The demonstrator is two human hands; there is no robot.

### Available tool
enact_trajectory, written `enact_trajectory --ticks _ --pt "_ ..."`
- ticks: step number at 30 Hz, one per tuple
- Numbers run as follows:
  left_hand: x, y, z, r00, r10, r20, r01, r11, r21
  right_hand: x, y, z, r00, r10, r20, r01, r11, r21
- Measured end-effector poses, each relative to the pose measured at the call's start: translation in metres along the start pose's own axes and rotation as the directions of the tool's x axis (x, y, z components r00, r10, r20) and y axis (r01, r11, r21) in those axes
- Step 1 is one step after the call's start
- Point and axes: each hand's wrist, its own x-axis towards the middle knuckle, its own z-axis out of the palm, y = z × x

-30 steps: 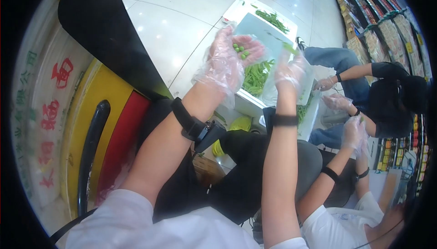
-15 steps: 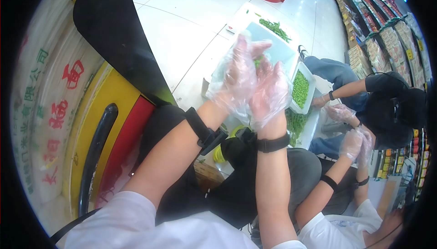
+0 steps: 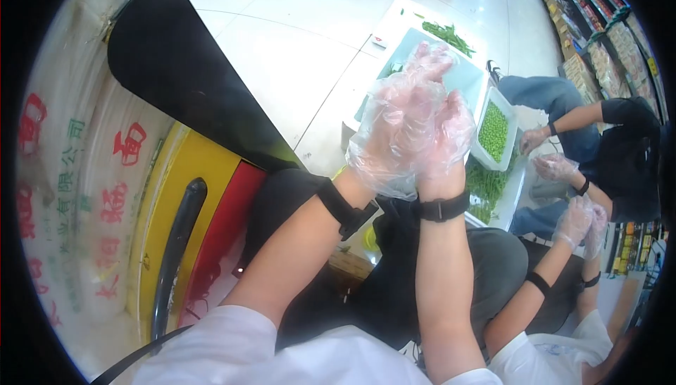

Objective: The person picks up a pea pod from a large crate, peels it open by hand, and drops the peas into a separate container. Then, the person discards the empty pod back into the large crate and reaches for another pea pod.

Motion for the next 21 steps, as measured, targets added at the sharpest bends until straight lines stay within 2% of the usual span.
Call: enact_trajectory --ticks 2,3,5,6,7,8,9,11,13,14,17,21 --pt "0.000 0.003 0.005 1.000 -0.001 -0.004 0.001 0.999 -0.036 0.001 -0.005 0.006 0.995 0.050 -0.082 -0.038 0.989 0.144" --pt "0.002 0.005 0.004 0.999 0.038 -0.027 -0.038 0.999 0.017 0.002 -0.007 0.005 0.994 0.101 -0.030 -0.089 0.960 0.265" --pt "0.001 0.006 0.001 0.995 0.084 -0.058 -0.081 0.995 0.056 0.004 -0.006 0.005 0.996 0.044 -0.083 -0.028 0.982 0.189" --pt "0.003 0.017 0.000 0.995 0.071 -0.069 -0.052 0.966 0.253 0.003 -0.006 0.007 0.992 0.000 -0.124 0.016 0.991 0.130" --pt "0.004 0.022 0.000 0.995 0.062 -0.084 -0.018 0.897 0.442 0.006 -0.004 0.000 0.998 0.041 -0.055 -0.032 0.985 0.167" --pt "0.002 0.018 0.002 0.993 0.068 -0.094 -0.020 0.897 0.441 0.006 -0.004 -0.002 0.998 0.044 -0.048 -0.036 0.987 0.159" --pt "0.001 0.011 0.004 0.985 0.026 -0.172 0.042 0.924 0.380 0.002 -0.003 0.002 0.998 -0.031 -0.053 0.034 0.998 0.054" --pt "0.001 0.003 0.007 0.959 -0.178 -0.219 0.230 0.943 0.241 -0.003 -0.002 0.005 0.999 -0.030 -0.037 0.031 0.999 0.025" --pt "-0.004 -0.007 0.005 0.948 -0.289 -0.134 0.316 0.906 0.281 -0.013 0.001 0.010 0.999 0.000 -0.036 0.000 1.000 0.004" --pt "-0.006 -0.013 0.001 0.963 -0.260 -0.075 0.268 0.883 0.385 -0.015 0.003 0.011 0.999 0.014 -0.036 -0.014 1.000 0.002" --pt "0.004 0.009 -0.001 0.971 -0.206 -0.119 0.238 0.852 0.466 -0.019 0.005 0.019 0.997 0.062 -0.037 -0.062 0.998 0.002" --pt "0.009 0.030 -0.007 0.967 -0.219 -0.133 0.256 0.858 0.445 -0.024 0.009 0.026 0.993 0.106 -0.042 -0.106 0.994 0.006"
